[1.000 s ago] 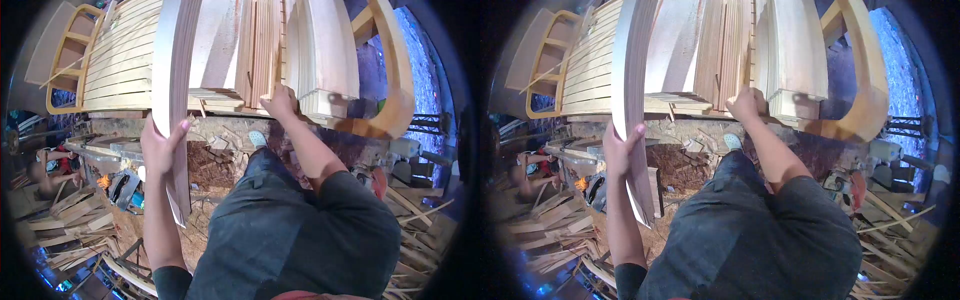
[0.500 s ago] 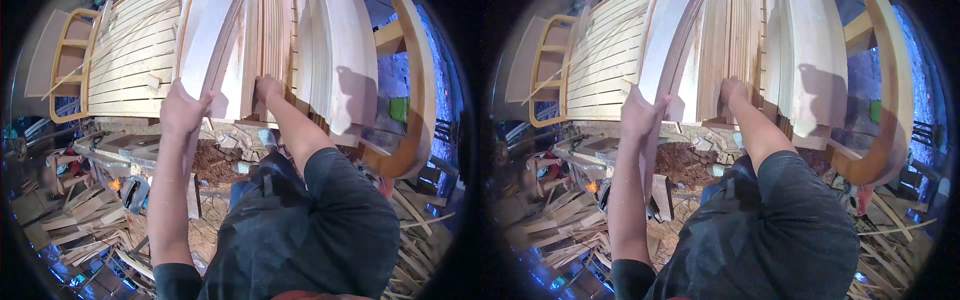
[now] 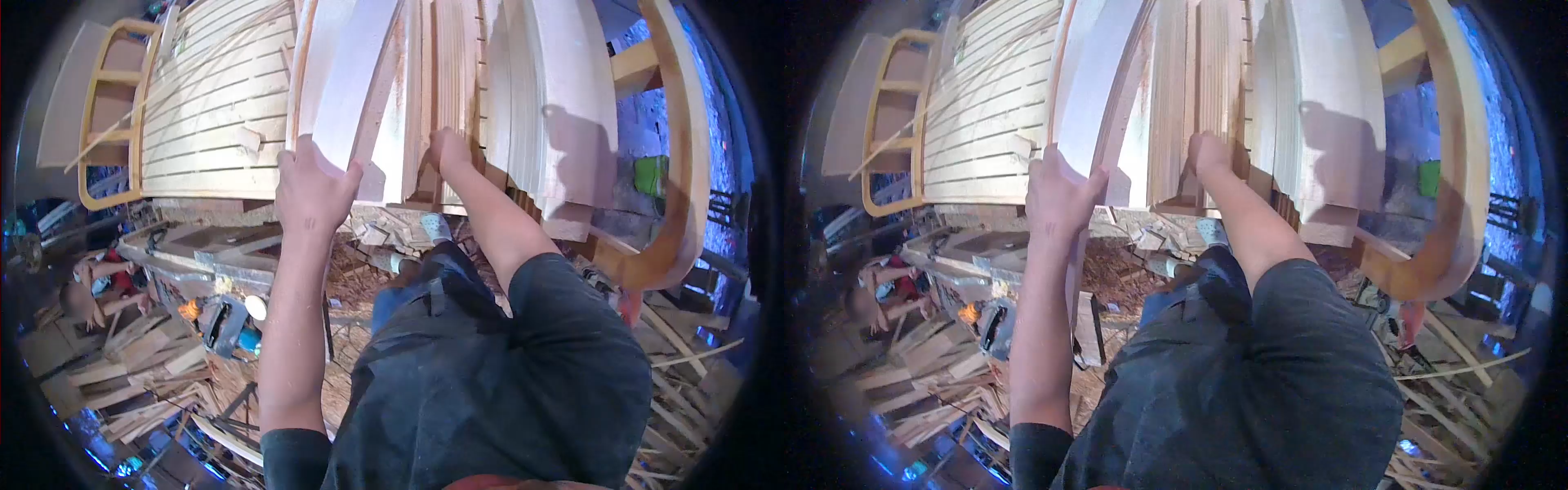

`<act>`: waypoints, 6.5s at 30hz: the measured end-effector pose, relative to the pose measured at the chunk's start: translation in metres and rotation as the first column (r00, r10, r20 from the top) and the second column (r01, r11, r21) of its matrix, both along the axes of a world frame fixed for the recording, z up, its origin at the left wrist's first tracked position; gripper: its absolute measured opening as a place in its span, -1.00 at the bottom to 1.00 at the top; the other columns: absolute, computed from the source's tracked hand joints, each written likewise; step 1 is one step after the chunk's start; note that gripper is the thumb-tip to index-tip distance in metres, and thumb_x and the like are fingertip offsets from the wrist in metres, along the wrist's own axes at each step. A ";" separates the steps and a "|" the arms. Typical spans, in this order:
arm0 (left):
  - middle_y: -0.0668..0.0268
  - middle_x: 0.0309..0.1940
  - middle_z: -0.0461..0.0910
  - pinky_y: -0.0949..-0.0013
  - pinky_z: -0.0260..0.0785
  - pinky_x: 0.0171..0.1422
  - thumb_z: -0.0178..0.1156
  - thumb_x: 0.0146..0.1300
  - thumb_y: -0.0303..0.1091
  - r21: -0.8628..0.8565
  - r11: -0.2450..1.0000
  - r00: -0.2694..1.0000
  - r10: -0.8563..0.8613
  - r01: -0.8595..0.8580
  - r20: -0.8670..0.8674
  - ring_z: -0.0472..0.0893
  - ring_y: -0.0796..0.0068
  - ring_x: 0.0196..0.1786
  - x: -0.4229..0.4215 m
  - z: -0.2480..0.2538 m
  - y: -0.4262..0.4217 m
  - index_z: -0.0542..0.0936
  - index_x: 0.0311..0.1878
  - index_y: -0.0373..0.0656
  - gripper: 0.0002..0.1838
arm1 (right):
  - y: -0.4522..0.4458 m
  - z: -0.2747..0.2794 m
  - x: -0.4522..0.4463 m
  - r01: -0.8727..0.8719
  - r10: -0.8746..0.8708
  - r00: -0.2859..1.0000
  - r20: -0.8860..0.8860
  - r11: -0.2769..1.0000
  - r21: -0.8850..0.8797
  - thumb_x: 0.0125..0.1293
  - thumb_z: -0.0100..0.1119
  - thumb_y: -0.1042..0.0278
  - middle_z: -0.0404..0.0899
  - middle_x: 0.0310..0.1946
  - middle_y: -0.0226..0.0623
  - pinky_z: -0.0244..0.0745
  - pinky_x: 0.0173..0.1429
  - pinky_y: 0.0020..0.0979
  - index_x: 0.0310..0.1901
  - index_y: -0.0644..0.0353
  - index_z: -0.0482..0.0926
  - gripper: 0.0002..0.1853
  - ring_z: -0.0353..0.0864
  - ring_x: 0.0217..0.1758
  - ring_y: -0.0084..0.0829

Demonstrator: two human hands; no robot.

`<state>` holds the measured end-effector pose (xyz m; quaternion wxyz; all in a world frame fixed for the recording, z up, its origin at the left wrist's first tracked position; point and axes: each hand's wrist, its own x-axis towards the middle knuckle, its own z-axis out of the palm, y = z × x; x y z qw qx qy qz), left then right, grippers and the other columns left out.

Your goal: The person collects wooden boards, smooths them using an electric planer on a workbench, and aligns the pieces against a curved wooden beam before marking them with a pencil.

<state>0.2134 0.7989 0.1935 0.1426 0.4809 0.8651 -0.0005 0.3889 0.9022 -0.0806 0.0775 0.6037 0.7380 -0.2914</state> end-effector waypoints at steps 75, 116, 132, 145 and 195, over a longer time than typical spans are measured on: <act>-0.14 0.05 0.63 -0.10 0.52 0.24 0.44 0.10 0.06 0.119 0.993 0.995 0.003 -0.016 0.104 0.66 -0.16 0.15 -0.015 -0.019 0.001 0.59 0.11 -0.32 -0.32 | -0.045 0.017 0.052 0.648 -0.637 0.761 -0.123 0.744 0.161 0.29 0.32 0.21 0.38 0.36 0.14 0.57 0.31 0.01 0.28 0.50 0.42 -0.35 0.56 0.31 0.14; -0.17 -0.01 0.65 -0.02 0.50 0.21 0.46 0.04 0.04 0.168 0.985 0.990 0.012 -0.036 0.142 0.68 -0.15 0.09 -0.017 -0.019 -0.001 0.60 0.09 -0.38 -0.29 | -0.051 0.017 0.029 0.563 -0.533 0.812 -0.239 0.822 0.082 0.25 0.45 0.27 0.63 0.03 0.31 0.60 0.24 0.03 0.19 0.45 0.40 -0.39 0.67 0.16 0.17; -0.13 0.05 0.62 -0.08 0.51 0.25 0.44 0.10 0.04 0.112 0.994 0.994 0.008 -0.020 0.108 0.66 -0.14 0.15 -0.016 -0.018 0.001 0.58 0.14 -0.31 -0.31 | -0.016 0.043 0.039 0.528 -0.545 0.827 0.137 0.837 0.145 0.02 0.64 -0.21 0.65 0.16 0.11 0.71 0.16 -0.08 0.21 0.43 0.52 -0.06 0.71 0.21 -0.03; -0.10 0.08 0.61 -0.07 0.51 0.27 0.42 0.12 0.05 0.104 0.994 0.993 0.027 -0.039 0.111 0.65 -0.12 0.18 -0.014 -0.016 0.002 0.57 0.19 -0.27 -0.30 | -0.004 0.036 0.024 0.426 -0.427 0.904 0.023 0.904 0.034 0.15 0.60 -0.15 0.60 0.22 0.01 0.64 0.32 -0.18 0.28 0.40 0.42 -0.10 0.67 0.27 -0.08; -0.11 0.08 0.58 -0.09 0.48 0.28 0.44 0.09 0.04 0.092 0.996 0.986 0.002 -0.017 0.166 0.63 -0.15 0.18 -0.020 -0.022 0.004 0.54 0.22 -0.31 -0.26 | -0.013 -0.057 0.039 0.380 -0.441 0.711 -0.547 0.896 -0.229 0.15 0.65 0.04 0.72 0.07 -0.02 0.65 0.04 -0.27 0.59 0.09 0.31 0.02 0.75 -0.06 -0.28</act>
